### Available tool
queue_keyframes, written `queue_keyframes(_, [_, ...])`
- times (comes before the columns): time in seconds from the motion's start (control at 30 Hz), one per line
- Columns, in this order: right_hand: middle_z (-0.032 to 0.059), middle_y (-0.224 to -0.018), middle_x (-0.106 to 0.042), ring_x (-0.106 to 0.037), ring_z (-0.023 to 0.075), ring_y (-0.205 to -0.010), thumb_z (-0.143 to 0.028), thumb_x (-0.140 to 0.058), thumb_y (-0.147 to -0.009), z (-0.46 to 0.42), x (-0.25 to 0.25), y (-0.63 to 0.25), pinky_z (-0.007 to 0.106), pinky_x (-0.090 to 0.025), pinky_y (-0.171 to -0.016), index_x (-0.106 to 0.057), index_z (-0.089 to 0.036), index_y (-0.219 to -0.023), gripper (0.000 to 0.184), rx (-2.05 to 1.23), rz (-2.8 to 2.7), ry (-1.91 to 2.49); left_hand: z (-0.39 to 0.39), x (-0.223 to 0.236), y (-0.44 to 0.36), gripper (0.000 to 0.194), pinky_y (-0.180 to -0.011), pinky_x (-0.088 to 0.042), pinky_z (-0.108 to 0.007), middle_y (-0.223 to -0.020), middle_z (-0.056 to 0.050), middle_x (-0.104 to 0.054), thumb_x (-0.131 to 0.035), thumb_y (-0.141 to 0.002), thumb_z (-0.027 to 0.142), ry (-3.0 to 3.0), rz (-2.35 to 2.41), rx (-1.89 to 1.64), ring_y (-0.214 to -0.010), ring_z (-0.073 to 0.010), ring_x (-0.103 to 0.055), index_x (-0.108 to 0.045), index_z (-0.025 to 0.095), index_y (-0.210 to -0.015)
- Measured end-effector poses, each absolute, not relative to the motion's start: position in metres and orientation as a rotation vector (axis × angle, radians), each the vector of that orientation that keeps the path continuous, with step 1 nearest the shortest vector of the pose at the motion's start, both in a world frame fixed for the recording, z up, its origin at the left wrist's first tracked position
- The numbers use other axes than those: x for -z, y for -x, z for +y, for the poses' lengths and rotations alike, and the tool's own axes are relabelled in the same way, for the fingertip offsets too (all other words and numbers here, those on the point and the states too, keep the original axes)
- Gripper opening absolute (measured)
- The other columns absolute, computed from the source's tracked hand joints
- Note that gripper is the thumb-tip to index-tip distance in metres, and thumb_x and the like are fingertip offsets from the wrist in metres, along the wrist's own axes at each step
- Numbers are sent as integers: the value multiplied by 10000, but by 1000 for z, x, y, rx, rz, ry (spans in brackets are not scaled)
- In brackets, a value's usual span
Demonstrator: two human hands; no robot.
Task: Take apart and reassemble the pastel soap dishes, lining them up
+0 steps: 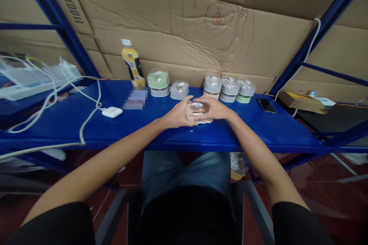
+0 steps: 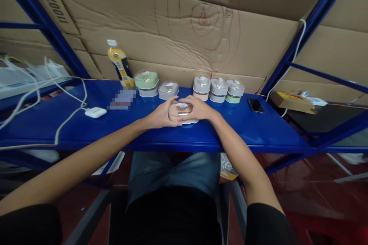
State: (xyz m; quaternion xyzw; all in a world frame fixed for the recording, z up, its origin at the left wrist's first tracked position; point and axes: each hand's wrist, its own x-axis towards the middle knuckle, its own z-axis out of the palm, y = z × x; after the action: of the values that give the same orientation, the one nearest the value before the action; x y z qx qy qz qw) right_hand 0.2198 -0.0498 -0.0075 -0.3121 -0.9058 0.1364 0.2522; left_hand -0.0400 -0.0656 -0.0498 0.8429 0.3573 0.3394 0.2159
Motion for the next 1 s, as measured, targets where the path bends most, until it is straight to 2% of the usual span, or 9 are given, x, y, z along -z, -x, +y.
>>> queue_keyframes(0.1, [116,-1352,-741,-709,351,-1213,-640,-973,-760,-50,11,-220,551,-561,-1120,-729,-279,-1538,892,-380,-2469,876,-65,50,40,1298,-1299,-462,-640,-1747,-272,-486,-986,-683,645,-2376,999,-912,-1590,-495,-528,-352,177,-1715])
queue_keyframes(0.2, [119,-1386,-724,-696,369,-1288,-652,-973,-769,-51,15,-223,572,-547,-1166,-694,-304,-1580,925,-382,-2442,921,-65,49,42,1193,-1306,-459,-609,-1713,-254,-527,-958,-725,653,-2437,990,-901,-1577,-476,-541,-423,169,-1676])
queue_keyframes(0.3, [135,-1472,-688,-648,408,-1411,-656,-976,-777,-50,18,-228,619,-495,-1246,-695,-310,-1569,909,-311,-2396,968,-70,45,45,1044,-1289,-477,-581,-1632,-213,-602,-899,-816,670,-2504,1029,-903,-1535,-453,-583,-483,204,-1651])
queue_keyframes(0.4, [142,-1476,-676,-638,411,-1437,-603,-979,-805,-47,20,-231,622,-487,-1266,-720,-288,-1512,816,-198,-2311,1048,-83,35,47,971,-1206,-539,-578,-1526,-220,-644,-825,-927,638,-2572,1249,-780,-1431,-460,-664,-443,211,-1711])
queue_keyframes(0.47, [149,-1443,-684,-669,393,-1386,-517,-957,-855,-46,22,-231,596,-534,-1223,-731,-266,-1471,703,-110,-2227,1129,-93,28,43,943,-1142,-572,-575,-1493,-255,-646,-794,-985,594,-2615,1487,-638,-1376,-483,-695,-409,184,-1742])
queue_keyframes(0.57, [153,-1368,-712,-732,356,-1194,-393,-880,-922,-46,22,-228,559,-616,-1078,-748,-244,-1401,519,-3,-2113,1272,-100,16,31,874,-1090,-589,-538,-1486,-294,-659,-766,-1041,553,-2640,1766,-474,-1357,-500,-705,-418,149,-1733])
queue_keyframes(0.73, [124,-1180,-768,-722,260,-883,-357,-790,-966,-49,19,-226,475,-621,-956,-788,-203,-1201,281,32,-2080,1321,-82,4,0,823,-1057,-591,-506,-1471,-348,-673,-687,-1109,539,-2633,1924,-324,-1327,-505,-724,-410,54,-1713])
queue_keyframes(0.87, [126,-1101,-780,-709,249,-845,-321,-771,-971,-50,16,-230,440,-601,-921,-792,-177,-1126,213,27,-2066,1352,-49,-2,-24,700,-1073,-576,-479,-1441,-379,-683,-622,-1147,427,-2619,1988,-265,-1321,-469,-729,-455,-48,-1634])
queue_keyframes(1.0, [123,-1077,-788,-713,255,-882,-312,-770,-974,-51,15,-231,418,-583,-899,-791,-180,-1094,180,2,-2062,1356,-26,-7,-36,525,-1093,-563,-467,-1467,-352,-678,-545,-1138,224,-2649,1978,-268,-1348,-426,-708,-502,-20,-1601])
